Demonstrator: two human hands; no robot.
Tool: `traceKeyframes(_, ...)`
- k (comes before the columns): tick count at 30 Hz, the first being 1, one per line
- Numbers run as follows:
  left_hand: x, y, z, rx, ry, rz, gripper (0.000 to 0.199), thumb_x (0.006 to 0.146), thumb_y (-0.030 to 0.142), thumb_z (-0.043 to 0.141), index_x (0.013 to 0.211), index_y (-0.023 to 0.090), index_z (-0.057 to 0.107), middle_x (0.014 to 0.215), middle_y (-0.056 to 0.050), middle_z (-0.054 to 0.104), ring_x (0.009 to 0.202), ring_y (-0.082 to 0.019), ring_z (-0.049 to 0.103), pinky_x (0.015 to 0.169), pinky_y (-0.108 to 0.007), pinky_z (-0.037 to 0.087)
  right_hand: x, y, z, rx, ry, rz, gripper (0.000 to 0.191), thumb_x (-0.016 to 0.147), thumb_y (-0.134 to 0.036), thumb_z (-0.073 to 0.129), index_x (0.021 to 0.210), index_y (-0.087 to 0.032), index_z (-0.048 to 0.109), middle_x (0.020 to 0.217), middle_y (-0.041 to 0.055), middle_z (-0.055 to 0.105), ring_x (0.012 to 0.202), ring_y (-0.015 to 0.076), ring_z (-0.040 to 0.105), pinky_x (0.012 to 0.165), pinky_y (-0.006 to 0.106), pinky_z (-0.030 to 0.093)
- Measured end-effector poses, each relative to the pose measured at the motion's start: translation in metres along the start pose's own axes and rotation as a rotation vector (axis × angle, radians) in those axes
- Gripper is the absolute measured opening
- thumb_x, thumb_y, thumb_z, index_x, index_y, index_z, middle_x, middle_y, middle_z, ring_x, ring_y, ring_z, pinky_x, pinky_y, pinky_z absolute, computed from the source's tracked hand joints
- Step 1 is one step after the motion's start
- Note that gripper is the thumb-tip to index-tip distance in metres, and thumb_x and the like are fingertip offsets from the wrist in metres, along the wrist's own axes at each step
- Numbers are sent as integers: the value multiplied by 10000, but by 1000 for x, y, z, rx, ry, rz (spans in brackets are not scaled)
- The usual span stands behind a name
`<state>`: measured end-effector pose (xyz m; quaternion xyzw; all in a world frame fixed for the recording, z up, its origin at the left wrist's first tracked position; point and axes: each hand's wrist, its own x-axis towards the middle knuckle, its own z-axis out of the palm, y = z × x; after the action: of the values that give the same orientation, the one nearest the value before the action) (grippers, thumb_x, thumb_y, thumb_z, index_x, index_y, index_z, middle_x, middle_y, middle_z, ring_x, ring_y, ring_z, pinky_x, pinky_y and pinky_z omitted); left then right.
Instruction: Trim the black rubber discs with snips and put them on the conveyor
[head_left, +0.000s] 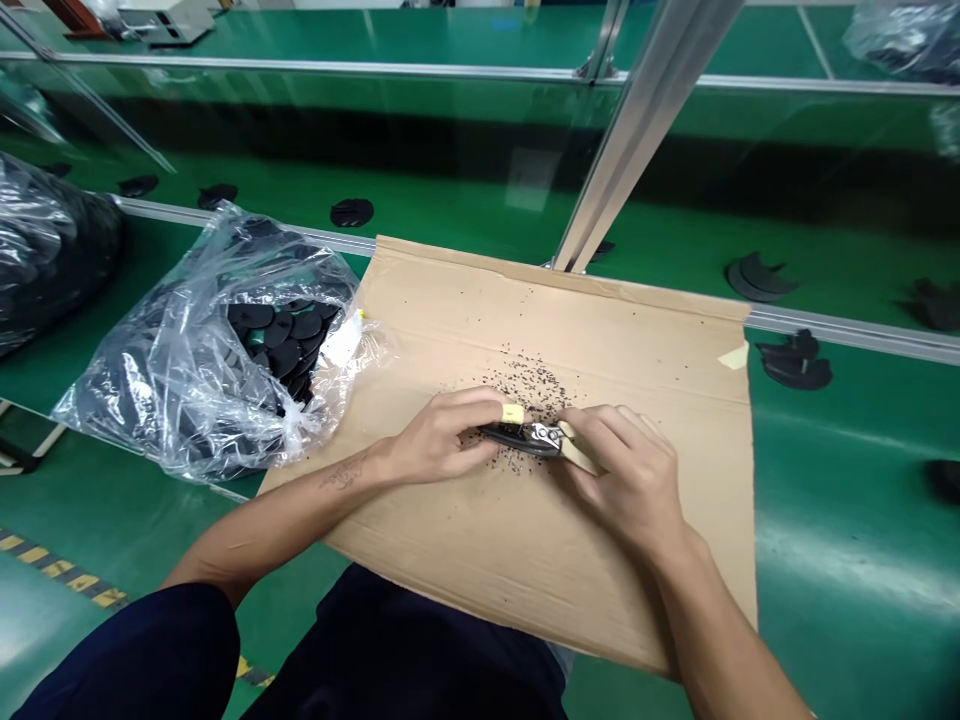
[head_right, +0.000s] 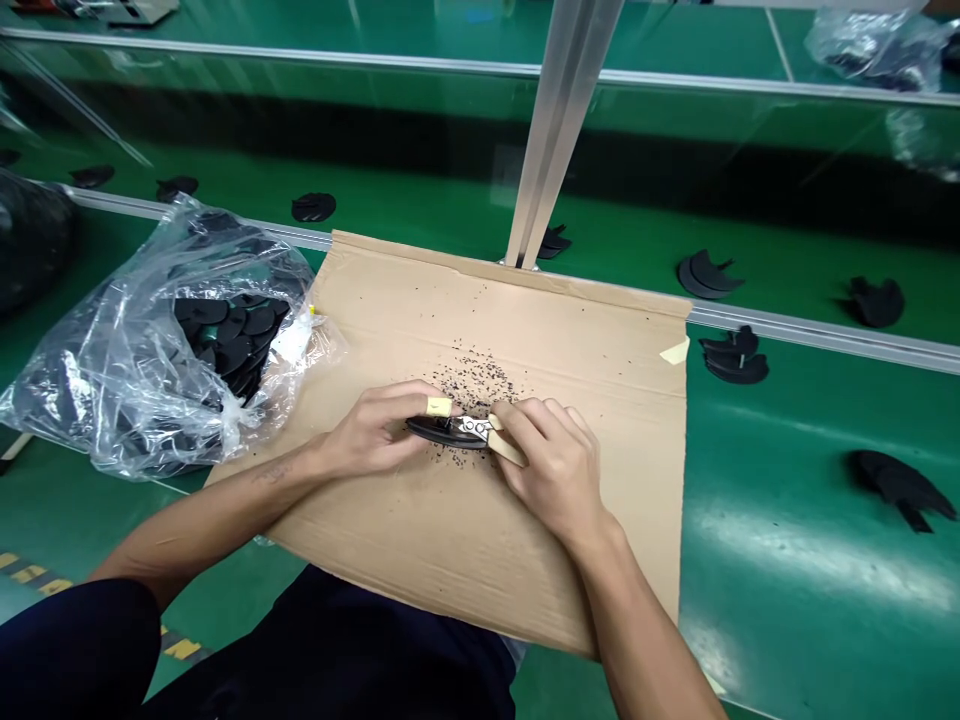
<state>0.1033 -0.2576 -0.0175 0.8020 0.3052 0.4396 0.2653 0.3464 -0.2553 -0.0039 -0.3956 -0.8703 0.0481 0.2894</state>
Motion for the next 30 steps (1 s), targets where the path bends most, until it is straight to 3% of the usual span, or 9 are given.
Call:
traceKeyframes(8, 0, -1, -3, 4, -33, 43, 325, 916, 103, 584, 1229, 166, 642, 1068, -98, 714, 977, -167, 693, 810, -305, 617, 0, 0, -1, -68, 34, -20, 143, 957, -233, 619, 1089, -218, 673, 837, 45, 722, 722, 180, 593, 651, 314, 405)
traceKeyframes(30, 1, -3, -7, 0, -69, 24, 407, 874, 15, 540, 1236, 178, 627, 1088, -92, 690, 991, -173, 672, 798, -299, 596, 1, 1, -4, -127, 62, -29, 133, 963, -215, 596, 1077, -211, 664, 856, 46, 720, 737, 176, 573, 660, 314, 381)
